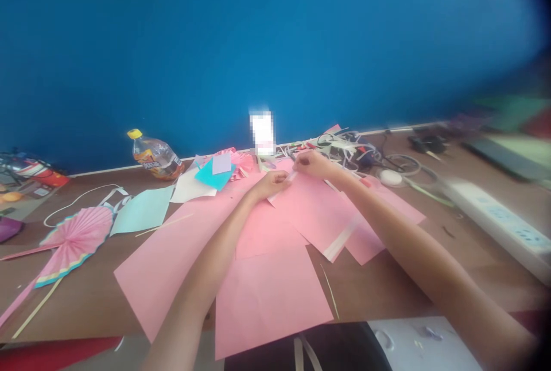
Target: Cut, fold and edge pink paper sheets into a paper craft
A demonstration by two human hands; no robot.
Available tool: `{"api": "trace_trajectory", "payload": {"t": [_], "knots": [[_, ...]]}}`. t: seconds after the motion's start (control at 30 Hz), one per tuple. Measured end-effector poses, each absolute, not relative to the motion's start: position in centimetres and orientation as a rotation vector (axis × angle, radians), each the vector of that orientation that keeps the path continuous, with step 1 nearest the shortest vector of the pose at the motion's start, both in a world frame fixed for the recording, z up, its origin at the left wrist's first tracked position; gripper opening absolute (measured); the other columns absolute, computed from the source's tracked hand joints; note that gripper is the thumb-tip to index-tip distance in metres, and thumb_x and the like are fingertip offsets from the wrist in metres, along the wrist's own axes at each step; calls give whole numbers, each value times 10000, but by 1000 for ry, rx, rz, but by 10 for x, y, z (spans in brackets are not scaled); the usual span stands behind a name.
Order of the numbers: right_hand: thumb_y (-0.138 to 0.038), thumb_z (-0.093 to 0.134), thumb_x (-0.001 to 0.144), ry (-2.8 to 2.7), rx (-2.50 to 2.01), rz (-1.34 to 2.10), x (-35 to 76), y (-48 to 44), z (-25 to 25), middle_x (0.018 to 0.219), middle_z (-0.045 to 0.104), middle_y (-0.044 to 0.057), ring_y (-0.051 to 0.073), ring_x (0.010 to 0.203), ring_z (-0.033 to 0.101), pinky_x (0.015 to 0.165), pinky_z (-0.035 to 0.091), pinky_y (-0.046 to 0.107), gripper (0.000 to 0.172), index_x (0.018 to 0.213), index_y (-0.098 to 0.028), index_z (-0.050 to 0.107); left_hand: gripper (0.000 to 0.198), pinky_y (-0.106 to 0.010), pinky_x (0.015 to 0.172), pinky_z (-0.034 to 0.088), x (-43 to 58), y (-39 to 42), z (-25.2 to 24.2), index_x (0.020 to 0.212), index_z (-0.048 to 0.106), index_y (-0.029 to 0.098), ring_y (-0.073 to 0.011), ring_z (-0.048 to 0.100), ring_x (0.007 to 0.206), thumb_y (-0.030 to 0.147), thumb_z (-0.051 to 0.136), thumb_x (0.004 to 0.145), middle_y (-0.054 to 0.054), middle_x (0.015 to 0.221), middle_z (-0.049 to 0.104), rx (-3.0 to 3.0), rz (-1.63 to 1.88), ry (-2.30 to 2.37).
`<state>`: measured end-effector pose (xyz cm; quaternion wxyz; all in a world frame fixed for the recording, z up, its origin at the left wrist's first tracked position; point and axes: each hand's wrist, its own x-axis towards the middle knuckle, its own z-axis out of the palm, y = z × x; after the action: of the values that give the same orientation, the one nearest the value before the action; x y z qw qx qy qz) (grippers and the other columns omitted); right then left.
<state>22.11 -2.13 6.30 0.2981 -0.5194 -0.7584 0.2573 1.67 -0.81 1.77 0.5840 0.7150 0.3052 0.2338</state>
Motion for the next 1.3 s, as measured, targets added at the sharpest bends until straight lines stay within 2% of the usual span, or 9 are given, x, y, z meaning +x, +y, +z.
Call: {"api": "trace_trajectory", "payload": {"t": [0.13, 0.3, 0.37, 0.5, 0.6, 0.7, 0.83, 1.03, 1.3], "knots": [[-373, 554, 722, -1969, -1354, 736, 227, -22, 70, 603, 512, -10, 109, 571, 436, 541, 329, 243, 242, 692, -144, 625, 363, -210, 560, 342, 13, -6, 19, 870, 624, 127, -101, 514, 623, 472, 625, 758, -2, 717, 580, 1715, 585, 746], [-315, 591, 691, -1867, -1441, 866, 237, -26, 79, 648, 578, 16, 125, 600, 488, 545, 372, 242, 187, 723, -136, 633, 422, -243, 683, 414, 3, 1, 21, 988, 642, 136, -154, 592, 793, 441, 696, 701, -57, 908, 653, 1714, 547, 716], [-267, 603, 684, -1823, -1482, 889, 244, -27, 82, 682, 606, 31, 125, 606, 505, 547, 391, 239, 151, 749, -134, 635, 443, -251, 696, 417, 0, 4, 20, 993, 643, 135, -161, 591, 802, 431, 722, 673, -63, 921, 653, 1700, 565, 714], [-178, 621, 662, -1779, -1570, 1078, 261, -23, 80, 728, 630, 42, 125, 585, 533, 534, 438, 245, 150, 809, -150, 631, 381, -243, 655, 394, 0, 6, 21, 867, 639, 115, -145, 550, 738, 455, 686, 702, -46, 825, 619, 1717, 643, 749], [-161, 648, 642, -1741, -1619, 1193, 267, -21, 77, 720, 623, 40, 154, 620, 575, 564, 490, 278, 128, 769, -164, 626, 358, -241, 651, 375, 3, 5, 20, 783, 622, 117, -135, 520, 716, 472, 641, 738, -31, 767, 592, 1745, 721, 794], [-188, 636, 666, -1897, -1617, 1087, 261, -22, 78, 760, 646, 43, 181, 694, 602, 635, 501, 300, 84, 747, -169, 652, 343, -243, 653, 362, 7, 5, 18, 735, 619, 118, -124, 499, 694, 460, 631, 748, -21, 736, 576, 1755, 789, 815], [-253, 567, 741, -2165, -1359, 779, 240, -25, 78, 848, 690, 41, 182, 795, 609, 727, 462, 287, 176, 836, -175, 692, 327, -246, 645, 358, 11, 4, 13, 790, 650, 117, -121, 498, 682, 441, 634, 746, -19, 742, 582, 1736, 794, 787], [-191, 545, 711, -2201, -1317, 730, 221, -25, 66, 799, 698, 31, 156, 731, 611, 658, 434, 244, 187, 823, -172, 693, 314, -247, 657, 365, 10, 1, 12, 827, 673, 117, -127, 516, 707, 420, 627, 755, -24, 765, 603, 1729, 777, 786], [-322, 550, 750, -2256, -1269, 838, 229, -26, 75, 737, 651, 23, 133, 651, 536, 575, 376, 240, 232, 834, -162, 694, 312, -248, 663, 389, 4, -5, 19, 783, 665, 115, -124, 531, 703, 408, 711, 689, -26, 745, 609, 1616, 849, 732]]}}
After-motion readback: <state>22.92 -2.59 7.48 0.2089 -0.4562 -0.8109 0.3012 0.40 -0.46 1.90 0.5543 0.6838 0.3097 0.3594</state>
